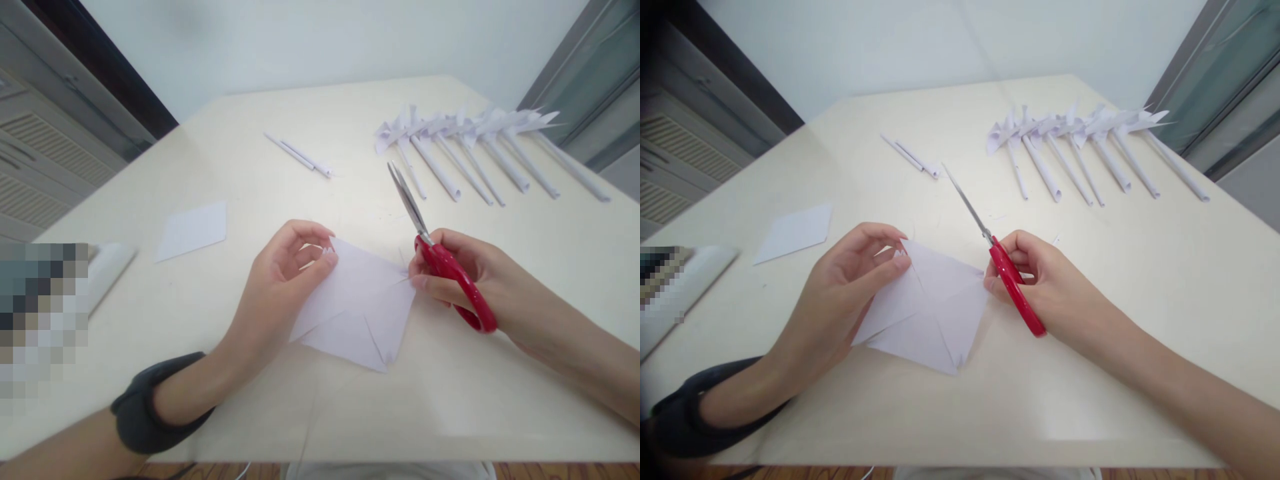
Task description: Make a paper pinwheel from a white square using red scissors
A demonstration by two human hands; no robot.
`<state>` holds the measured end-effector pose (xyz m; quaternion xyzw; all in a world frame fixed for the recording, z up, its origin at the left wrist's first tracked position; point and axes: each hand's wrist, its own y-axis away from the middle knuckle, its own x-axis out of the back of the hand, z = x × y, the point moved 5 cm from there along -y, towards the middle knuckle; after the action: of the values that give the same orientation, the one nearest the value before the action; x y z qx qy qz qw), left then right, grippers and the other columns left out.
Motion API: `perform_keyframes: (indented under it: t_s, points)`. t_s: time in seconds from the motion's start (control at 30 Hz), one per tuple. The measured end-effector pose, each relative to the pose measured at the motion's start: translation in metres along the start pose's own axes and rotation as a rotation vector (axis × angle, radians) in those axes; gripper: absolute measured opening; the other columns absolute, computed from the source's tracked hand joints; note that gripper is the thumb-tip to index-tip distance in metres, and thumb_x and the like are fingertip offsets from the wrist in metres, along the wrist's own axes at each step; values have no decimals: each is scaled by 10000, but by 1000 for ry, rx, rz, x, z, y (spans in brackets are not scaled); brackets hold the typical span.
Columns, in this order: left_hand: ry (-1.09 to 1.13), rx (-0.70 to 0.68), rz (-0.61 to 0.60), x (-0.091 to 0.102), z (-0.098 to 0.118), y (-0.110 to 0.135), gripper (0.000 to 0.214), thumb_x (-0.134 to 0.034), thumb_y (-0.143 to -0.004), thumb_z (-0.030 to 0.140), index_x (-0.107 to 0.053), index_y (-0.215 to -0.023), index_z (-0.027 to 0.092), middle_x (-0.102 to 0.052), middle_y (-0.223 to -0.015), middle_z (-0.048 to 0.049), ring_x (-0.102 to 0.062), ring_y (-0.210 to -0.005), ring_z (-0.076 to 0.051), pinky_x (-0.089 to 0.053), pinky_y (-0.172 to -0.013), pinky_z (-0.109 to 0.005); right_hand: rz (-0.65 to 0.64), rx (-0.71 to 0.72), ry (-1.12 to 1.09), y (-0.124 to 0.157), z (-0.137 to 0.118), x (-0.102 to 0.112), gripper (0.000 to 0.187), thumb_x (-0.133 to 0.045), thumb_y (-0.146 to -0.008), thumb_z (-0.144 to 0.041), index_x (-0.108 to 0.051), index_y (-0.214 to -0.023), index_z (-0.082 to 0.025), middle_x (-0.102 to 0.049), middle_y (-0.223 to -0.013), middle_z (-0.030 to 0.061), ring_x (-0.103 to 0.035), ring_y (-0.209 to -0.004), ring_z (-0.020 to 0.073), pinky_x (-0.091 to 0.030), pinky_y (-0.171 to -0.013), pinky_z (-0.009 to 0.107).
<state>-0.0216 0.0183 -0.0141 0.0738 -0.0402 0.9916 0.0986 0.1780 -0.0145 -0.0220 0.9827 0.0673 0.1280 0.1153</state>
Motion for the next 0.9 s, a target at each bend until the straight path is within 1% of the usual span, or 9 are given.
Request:
perform_keyframes:
  t_s: [0.07, 0.13, 0.23, 0.4, 0.53, 0.7, 0.83, 0.9]
  points:
    - [-4, -8, -22, -2, 0, 0, 145, -580, -798, 150, -559, -923, 220, -545, -958, -5, -529, -764, -106, -411, -593, -202, 2, -6, -15, 0, 1, 0, 152, -640, -737, -223, -492, -770, -219, -597, -773, -18, -463, -549, 76, -290, -409, 196]
    - [-5, -16, -42, -3, 1, 1, 159, -578, -799, 142, -560, -934, 224, -541, -983, -7, -527, -765, -106, -415, -589, -203, 6, 2, -23, 0, 1, 0, 168, -648, -727, -217, -487, -774, -223, -607, -804, -11, -497, -596, 94, -327, -446, 203]
    - [7, -48, -47, -3, 3, 1, 161, -583, -796, 142, -565, -933, 225, -539, -973, -8, -527, -779, -113, -427, -606, -209, 22, 13, -9, 0, 4, 2, 157, -643, -738, -237, -491, -777, -223, -621, -842, -1, -530, -657, 116, -361, -488, 217]
    - [-11, -76, -38, -1, 6, 1, 155, -593, -793, 167, -566, -931, 232, -539, -934, -13, -526, -797, -133, -451, -639, -230, 50, 40, 40, -2, 5, 5, 141, -621, -772, -301, -512, -826, -231, -632, -873, -21, -517, -655, 98, -311, -458, 210]
    - [-31, -83, -39, -2, 8, 2, 138, -582, -802, 182, -559, -926, 236, -538, -950, -19, -526, -809, -143, -464, -644, -239, 40, 61, 47, -1, 1, 4, 136, -614, -782, -309, -522, -817, -215, -638, -928, -10, -532, -700, 97, -336, -498, 213]
    - [-32, -84, -49, -3, 9, 4, 150, -578, -804, 178, -557, -938, 241, -544, -1014, -26, -527, -799, -138, -468, -626, -233, 37, 16, 18, 1, 2, 5, 128, -622, -766, -275, -520, -814, -214, -598, -806, -26, -447, -565, 69, -264, -433, 215]
    - [-93, -71, -113, -7, 8, 4, 159, -556, -813, 172, -559, -958, 236, -550, -1052, -34, -540, -757, -128, -465, -588, -226, 38, 25, -8, -1, 0, 5, 117, -617, -769, -269, -518, -798, -214, -556, -723, -33, -415, -538, 69, -282, -441, 213]
    - [-175, -84, -144, -9, 8, 5, 183, -541, -814, 142, -559, -974, 228, -558, -1058, -35, -551, -778, -130, -480, -636, -237, 33, 29, -18, -2, -1, 4, 126, -622, -763, -260, -508, -787, -213, -543, -702, -36, -413, -537, 69, -287, -442, 211]
